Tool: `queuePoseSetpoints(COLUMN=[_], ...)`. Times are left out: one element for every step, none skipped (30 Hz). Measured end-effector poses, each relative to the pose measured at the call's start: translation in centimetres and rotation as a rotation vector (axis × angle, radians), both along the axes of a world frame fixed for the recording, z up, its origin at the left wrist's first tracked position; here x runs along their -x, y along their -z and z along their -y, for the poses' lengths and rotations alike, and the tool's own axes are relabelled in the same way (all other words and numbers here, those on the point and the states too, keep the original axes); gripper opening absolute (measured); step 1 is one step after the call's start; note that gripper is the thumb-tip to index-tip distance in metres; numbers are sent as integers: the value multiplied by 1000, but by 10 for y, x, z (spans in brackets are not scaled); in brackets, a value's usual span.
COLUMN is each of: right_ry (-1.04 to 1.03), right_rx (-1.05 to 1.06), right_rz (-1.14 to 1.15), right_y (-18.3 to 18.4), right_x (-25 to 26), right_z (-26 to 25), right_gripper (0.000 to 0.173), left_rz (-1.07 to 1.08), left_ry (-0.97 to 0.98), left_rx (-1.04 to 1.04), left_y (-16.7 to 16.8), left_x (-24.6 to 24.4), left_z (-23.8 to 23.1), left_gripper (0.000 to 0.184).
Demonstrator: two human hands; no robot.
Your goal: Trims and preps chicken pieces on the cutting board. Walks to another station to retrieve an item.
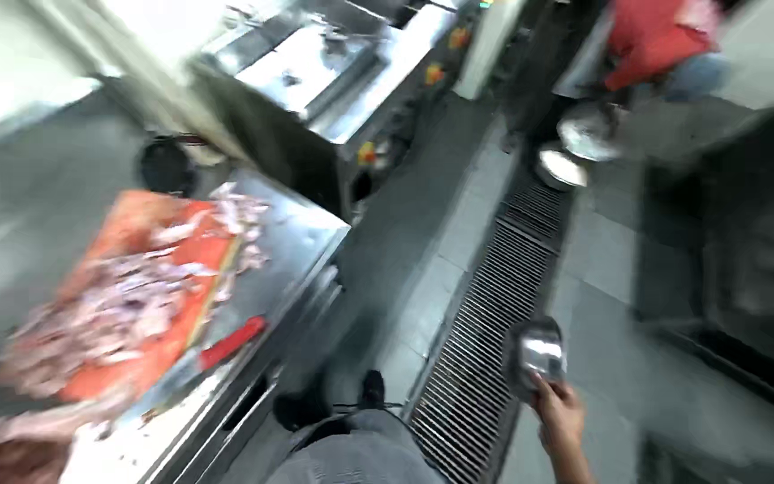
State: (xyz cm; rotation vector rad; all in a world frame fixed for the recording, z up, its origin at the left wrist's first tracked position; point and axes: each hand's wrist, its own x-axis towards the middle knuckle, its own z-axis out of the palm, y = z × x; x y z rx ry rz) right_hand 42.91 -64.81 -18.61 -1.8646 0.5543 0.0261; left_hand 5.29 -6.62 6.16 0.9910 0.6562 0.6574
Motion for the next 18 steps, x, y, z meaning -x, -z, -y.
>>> queuePoseSetpoints(right_ry=[-194, -398, -592, -772, -926, -1069, -1206, -1350, -1493, -1624, -1743, -1843, -1928, -1996, -2078, -2175, -2282, -2399], right_rx=[155, 304, 441, 548, 602, 593, 524, 427, 325, 237, 168, 119, 78, 53, 49, 73, 122, 213], right_rz=[75, 149, 214, 303, 415, 545, 678, 792, 878, 938, 986, 1038, 1098, 1169, 1214, 1221, 1195, 1136], right_y=[-9, -21, -37, -51, -68, -84, -101, -117, -132, -145, -155, -161, -163, -161, -159, -156, -152, -147], right_x=[-1, -3, -5, -4, 1, 11, 24, 40, 58, 81, 107, 136, 166, 198, 228, 258, 287, 313], right_z=[-27, -58, -94, -133, -174, -215, -258, -300, -341, -383, -423, -463, -502, -540, -575, -607, -636, -661], right_gripper=[28, 28, 30, 29, 26, 22, 18, 15, 14, 13, 14, 16, 19, 21, 20, 18, 19, 22], left_rz=[-50, -89, -115, -124, -117, -97, -82, -83, -98, -109, -106, -98, -88, -76, -66, -56, -46, -34], left_ry=[-158, -360, -528, -645, -737, -808, -869, -925, -979, -1035, -1089, -1138, -1179, -1221, -1258, -1285, -1302, -1319], left_rx=[24, 50, 75, 100, 127, 146, 150, 140, 130, 124, 117, 106, 95, 94, 102, 112, 122, 135], left_y=[1, -1, -7, -11, -13, -15, -15, -13, -11, -8, -5, -2, 3, 8, 12, 15, 17, 18], left_x=[5, 3, 3, 9, 20, 36, 54, 75, 96, 117, 137, 157, 175, 189, 201, 210, 217, 222], left_z=[2, 6, 9, 8, 6, 3, 0, -2, -3, -3, -2, 0, 2, 2, 1, -1, -5, -9], left_gripper=[37, 39, 37, 32, 26, 24, 22, 20, 17, 15, 15, 16, 17, 16, 15, 15, 15, 15])
